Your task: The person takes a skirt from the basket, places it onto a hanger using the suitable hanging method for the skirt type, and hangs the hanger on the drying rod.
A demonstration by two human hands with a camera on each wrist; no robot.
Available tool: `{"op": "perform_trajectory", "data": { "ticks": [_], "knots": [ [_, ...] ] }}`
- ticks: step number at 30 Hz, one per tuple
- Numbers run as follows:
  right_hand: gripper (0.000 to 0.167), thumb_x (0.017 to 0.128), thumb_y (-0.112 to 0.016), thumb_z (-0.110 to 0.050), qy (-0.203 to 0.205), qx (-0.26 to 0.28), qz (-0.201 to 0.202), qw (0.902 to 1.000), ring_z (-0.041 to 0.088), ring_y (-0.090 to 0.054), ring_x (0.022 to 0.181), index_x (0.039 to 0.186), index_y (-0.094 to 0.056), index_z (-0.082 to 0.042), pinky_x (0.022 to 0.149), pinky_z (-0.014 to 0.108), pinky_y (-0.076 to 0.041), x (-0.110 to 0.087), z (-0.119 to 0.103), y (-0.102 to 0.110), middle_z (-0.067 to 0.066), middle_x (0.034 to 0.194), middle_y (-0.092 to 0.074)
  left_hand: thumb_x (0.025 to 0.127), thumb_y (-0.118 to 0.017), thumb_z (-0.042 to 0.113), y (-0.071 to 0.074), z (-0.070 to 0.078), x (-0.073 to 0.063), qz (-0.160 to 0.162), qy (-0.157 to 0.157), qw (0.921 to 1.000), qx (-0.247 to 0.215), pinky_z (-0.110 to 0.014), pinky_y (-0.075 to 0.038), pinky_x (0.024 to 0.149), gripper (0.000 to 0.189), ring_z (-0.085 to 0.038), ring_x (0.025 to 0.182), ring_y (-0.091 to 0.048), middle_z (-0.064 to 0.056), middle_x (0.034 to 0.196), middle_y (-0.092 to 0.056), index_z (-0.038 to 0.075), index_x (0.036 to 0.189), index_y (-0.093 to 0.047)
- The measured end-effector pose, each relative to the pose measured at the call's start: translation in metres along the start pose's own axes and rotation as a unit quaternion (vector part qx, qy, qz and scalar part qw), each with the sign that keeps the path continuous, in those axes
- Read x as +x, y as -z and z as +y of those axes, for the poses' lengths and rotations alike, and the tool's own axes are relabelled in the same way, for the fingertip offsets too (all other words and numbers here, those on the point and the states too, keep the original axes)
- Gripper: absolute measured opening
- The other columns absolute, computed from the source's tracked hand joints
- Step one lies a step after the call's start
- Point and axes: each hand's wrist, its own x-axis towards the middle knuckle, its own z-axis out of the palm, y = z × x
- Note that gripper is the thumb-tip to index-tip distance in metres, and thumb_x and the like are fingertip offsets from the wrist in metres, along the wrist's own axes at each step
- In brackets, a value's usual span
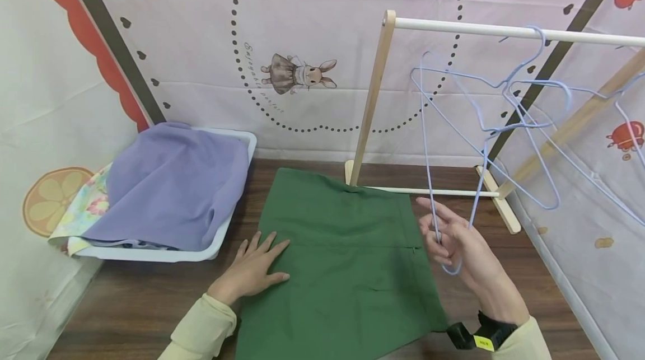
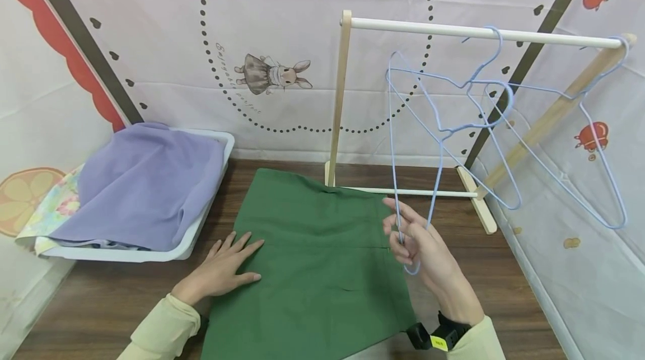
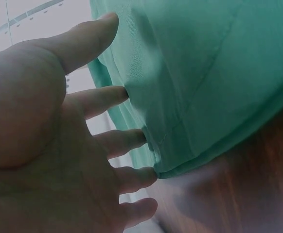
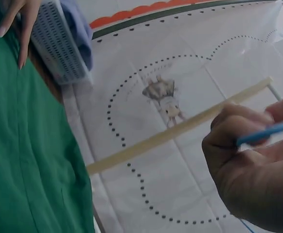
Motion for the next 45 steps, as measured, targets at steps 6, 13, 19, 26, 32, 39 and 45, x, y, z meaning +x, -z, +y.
{"op": "perform_trajectory", "data": {
  "ticks": [6, 13, 19, 26, 32, 39, 45],
  "knots": [
    [0.044, 0.106, -0.020, -0.006, -0.032, -0.090, -0.001, 0.9954, 0.024, -0.029, 0.058, 0.149, -0.031, -0.006, 0.043, 0.036, -0.020, -0.016, -0.002, 0.010, 0.003, 0.101, -0.055, 0.090, -0.066, 0.045, 0.001, 0.001, -0.001, 0.001, 0.002, 1.0000, 0.000, -0.067, -0.006, 0.109, 0.075, -0.049, 0.142, -0.005, -0.021, 0.156, -0.022, 0.014, 0.151, -0.036],
    [0.042, 0.108, -0.022, -0.012, -0.075, -0.151, 0.024, 0.9855, 0.013, -0.045, 0.063, 0.148, -0.025, 0.001, 0.047, 0.039, -0.029, -0.037, 0.002, 0.026, 0.008, 0.103, -0.054, 0.090, -0.066, 0.045, 0.001, 0.002, -0.002, -0.001, 0.009, 1.0000, -0.001, -0.068, -0.007, 0.108, 0.075, -0.050, 0.141, -0.005, -0.022, 0.156, -0.021, 0.014, 0.151, -0.036],
    [0.041, 0.107, -0.018, -0.008, -0.095, -0.179, 0.021, 0.9790, 0.018, -0.046, 0.064, 0.147, -0.022, 0.004, 0.049, 0.044, -0.029, -0.060, 0.010, 0.043, 0.009, 0.102, -0.054, 0.090, -0.066, 0.045, 0.000, 0.003, 0.001, -0.003, 0.006, 1.0000, 0.003, -0.067, -0.008, 0.108, 0.074, -0.050, 0.141, -0.004, -0.023, 0.156, -0.021, 0.013, 0.150, -0.037],
    [0.041, 0.107, -0.021, -0.010, -0.133, -0.189, 0.036, 0.9723, 0.014, -0.051, 0.068, 0.146, -0.025, 0.003, 0.053, 0.039, -0.039, -0.079, 0.022, 0.053, 0.010, 0.104, -0.057, 0.090, -0.066, 0.045, -0.003, 0.003, 0.002, -0.006, 0.016, 0.9998, 0.011, -0.069, -0.009, 0.107, 0.074, -0.051, 0.141, -0.003, -0.023, 0.157, -0.018, 0.014, 0.151, -0.036],
    [0.042, 0.108, -0.025, -0.014, -0.164, -0.195, 0.055, 0.9655, 0.014, -0.052, 0.069, 0.142, -0.026, 0.010, 0.060, 0.035, -0.047, -0.088, 0.033, 0.055, 0.010, 0.098, -0.058, 0.091, -0.065, 0.044, -0.006, 0.003, -0.001, -0.010, 0.011, 0.9998, 0.014, -0.069, -0.009, 0.107, 0.075, -0.051, 0.141, 0.001, -0.023, 0.157, -0.014, 0.012, 0.151, -0.034],
    [0.050, 0.109, -0.029, -0.021, -0.201, -0.219, 0.079, 0.9515, 0.015, -0.054, 0.068, 0.141, -0.023, 0.017, 0.057, 0.034, -0.050, -0.088, 0.042, 0.057, 0.015, 0.094, -0.058, 0.091, -0.065, 0.044, -0.007, 0.001, -0.002, -0.005, 0.012, 0.9999, 0.009, -0.068, -0.007, 0.108, 0.075, -0.049, 0.141, 0.002, -0.022, 0.158, -0.014, 0.013, 0.151, -0.034],
    [0.057, 0.109, -0.028, -0.028, -0.218, -0.253, 0.106, 0.9367, 0.016, -0.057, 0.067, 0.143, -0.022, 0.017, 0.057, 0.034, -0.052, -0.087, 0.048, 0.058, 0.026, 0.103, -0.059, 0.091, -0.065, 0.044, -0.008, 0.000, -0.003, 0.000, 0.010, 0.9999, 0.009, -0.068, -0.006, 0.108, 0.075, -0.048, 0.142, 0.003, -0.020, 0.158, -0.014, 0.015, 0.152, -0.034]
  ]
}}
